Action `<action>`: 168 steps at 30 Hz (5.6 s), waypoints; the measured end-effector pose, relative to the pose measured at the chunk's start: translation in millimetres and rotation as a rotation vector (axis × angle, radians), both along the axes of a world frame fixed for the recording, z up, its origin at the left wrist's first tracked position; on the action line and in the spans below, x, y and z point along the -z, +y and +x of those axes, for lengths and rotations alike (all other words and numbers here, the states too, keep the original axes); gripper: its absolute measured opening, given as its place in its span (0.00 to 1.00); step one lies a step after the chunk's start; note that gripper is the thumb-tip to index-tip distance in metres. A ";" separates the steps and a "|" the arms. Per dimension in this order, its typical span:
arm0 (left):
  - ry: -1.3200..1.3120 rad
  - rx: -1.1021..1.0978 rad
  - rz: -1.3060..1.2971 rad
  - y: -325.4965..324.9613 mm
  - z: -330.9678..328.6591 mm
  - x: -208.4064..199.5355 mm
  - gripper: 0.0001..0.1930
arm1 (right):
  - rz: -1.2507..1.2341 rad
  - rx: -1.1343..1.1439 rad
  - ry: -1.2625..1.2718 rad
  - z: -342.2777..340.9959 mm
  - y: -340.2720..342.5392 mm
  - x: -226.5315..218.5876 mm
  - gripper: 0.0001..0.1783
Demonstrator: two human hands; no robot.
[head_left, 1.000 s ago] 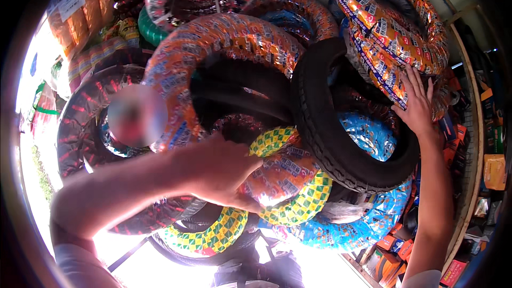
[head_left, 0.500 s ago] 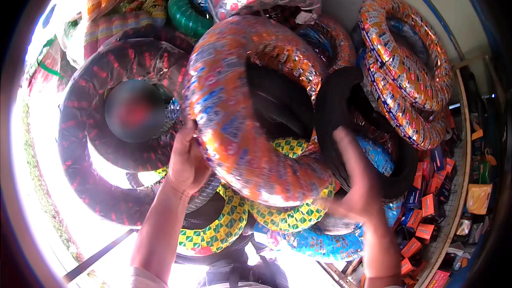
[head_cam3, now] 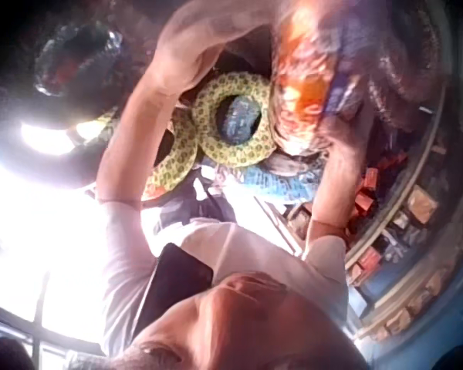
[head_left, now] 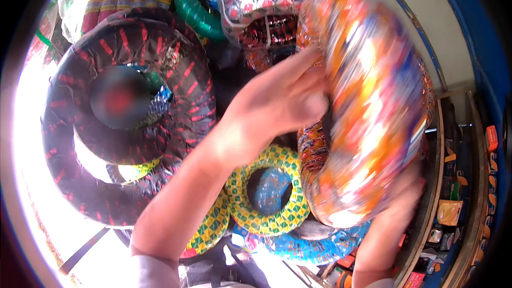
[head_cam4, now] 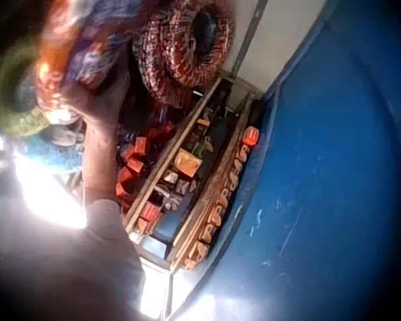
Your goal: The person unlocks a gate and enters a storage area filled with tires. They pick up, inspect, and move several wrapped and unwrapped tires, stacking them in a pile. The person handles tires one at a time, shifting them to rearrange the stack.
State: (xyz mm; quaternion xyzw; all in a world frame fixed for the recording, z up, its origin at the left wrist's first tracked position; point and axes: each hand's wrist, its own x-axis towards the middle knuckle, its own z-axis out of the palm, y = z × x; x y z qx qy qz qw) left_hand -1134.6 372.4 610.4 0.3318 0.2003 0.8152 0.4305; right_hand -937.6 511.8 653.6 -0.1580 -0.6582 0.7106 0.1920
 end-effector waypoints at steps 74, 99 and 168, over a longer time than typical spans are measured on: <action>0.650 0.122 -0.507 -16.6 78.9 -41.6 0.41 | -0.355 0.346 0.205 99.7 -22.7 -4.5 0.51; 0.512 -0.296 -1.147 -41.3 42.8 187.5 0.27 | -0.080 0.610 -0.375 179.9 -42.8 64.3 0.43; 1.047 -0.275 -0.411 333.0 116.6 -3.0 0.39 | 1.005 1.045 -0.985 267.5 114.2 118.8 0.41</action>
